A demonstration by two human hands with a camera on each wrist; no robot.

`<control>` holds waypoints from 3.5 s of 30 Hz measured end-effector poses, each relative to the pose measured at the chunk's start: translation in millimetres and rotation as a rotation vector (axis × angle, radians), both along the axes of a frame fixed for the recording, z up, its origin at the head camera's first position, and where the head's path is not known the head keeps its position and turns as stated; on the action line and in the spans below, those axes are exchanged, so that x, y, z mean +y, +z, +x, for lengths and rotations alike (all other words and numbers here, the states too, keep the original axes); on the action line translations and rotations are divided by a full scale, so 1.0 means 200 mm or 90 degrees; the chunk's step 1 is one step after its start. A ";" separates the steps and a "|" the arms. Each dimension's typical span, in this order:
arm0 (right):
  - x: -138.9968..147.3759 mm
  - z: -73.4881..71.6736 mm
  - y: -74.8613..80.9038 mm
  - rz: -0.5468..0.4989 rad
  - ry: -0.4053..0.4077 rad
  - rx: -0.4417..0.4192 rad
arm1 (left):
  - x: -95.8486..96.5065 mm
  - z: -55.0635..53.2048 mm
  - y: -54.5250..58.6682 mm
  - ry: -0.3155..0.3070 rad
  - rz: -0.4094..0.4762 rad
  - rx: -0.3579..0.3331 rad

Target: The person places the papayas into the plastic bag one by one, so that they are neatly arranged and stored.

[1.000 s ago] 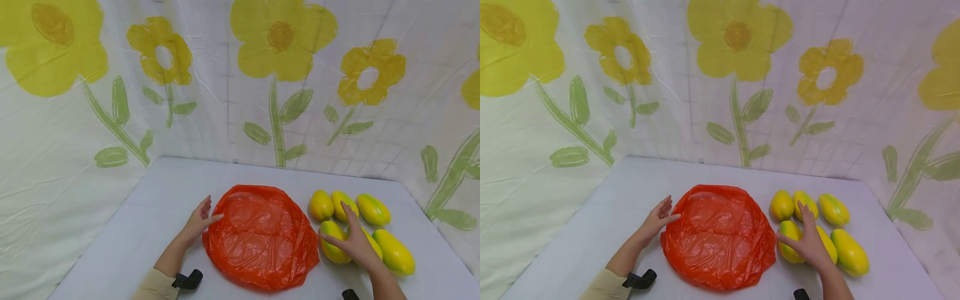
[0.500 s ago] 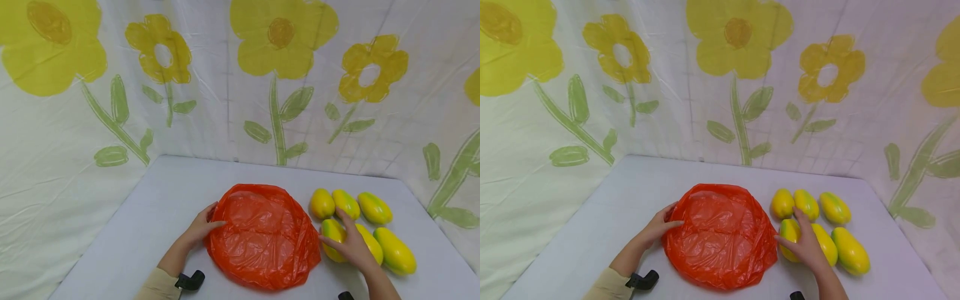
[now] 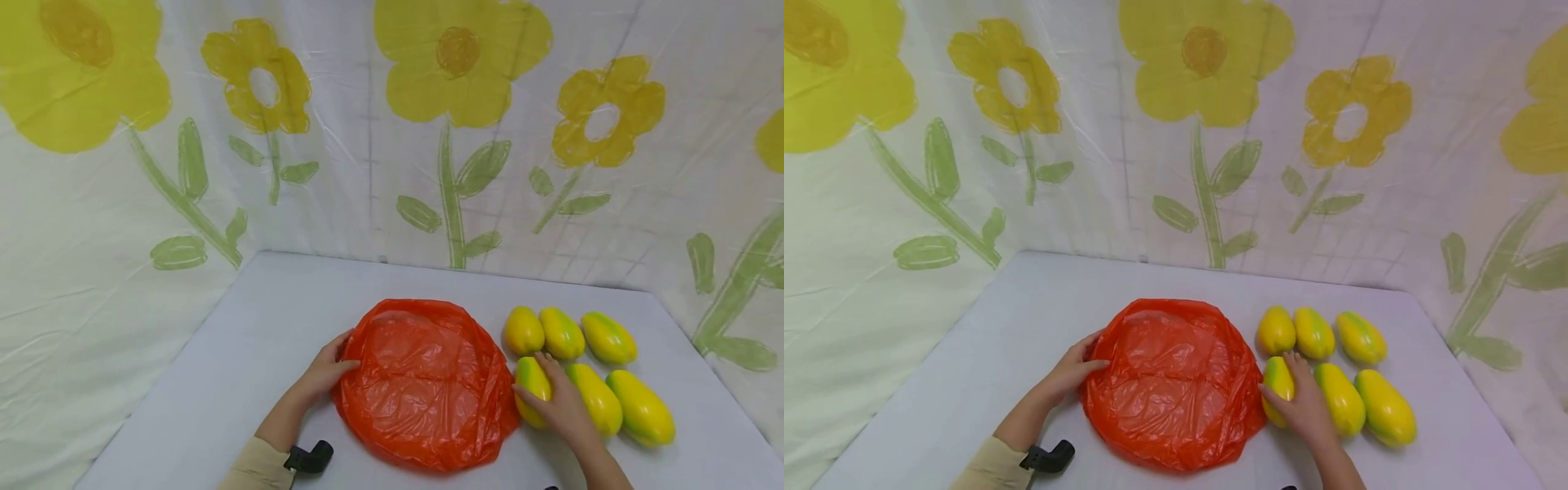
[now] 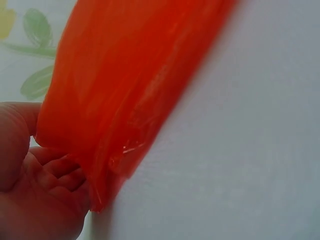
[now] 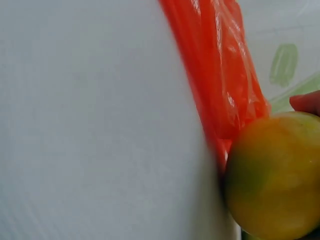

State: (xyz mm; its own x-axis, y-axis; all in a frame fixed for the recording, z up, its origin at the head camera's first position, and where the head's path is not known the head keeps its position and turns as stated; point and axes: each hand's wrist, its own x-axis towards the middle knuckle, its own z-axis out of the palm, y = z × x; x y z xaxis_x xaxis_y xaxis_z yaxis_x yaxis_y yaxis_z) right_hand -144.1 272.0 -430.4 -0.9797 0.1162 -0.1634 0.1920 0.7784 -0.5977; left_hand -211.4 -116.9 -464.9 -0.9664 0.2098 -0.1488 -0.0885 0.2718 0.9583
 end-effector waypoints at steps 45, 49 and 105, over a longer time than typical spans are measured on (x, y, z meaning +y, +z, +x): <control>-0.15 -0.14 0.12 -0.099 -0.026 0.107 | 0.01 0.00 0.00 0.012 0.002 -0.012; -0.20 -0.21 0.14 -0.129 -0.013 0.106 | 0.01 0.00 0.00 0.013 -0.001 -0.012; -1.11 -0.49 -0.02 -0.297 -0.002 0.154 | -0.01 0.00 0.00 -0.020 0.024 -0.011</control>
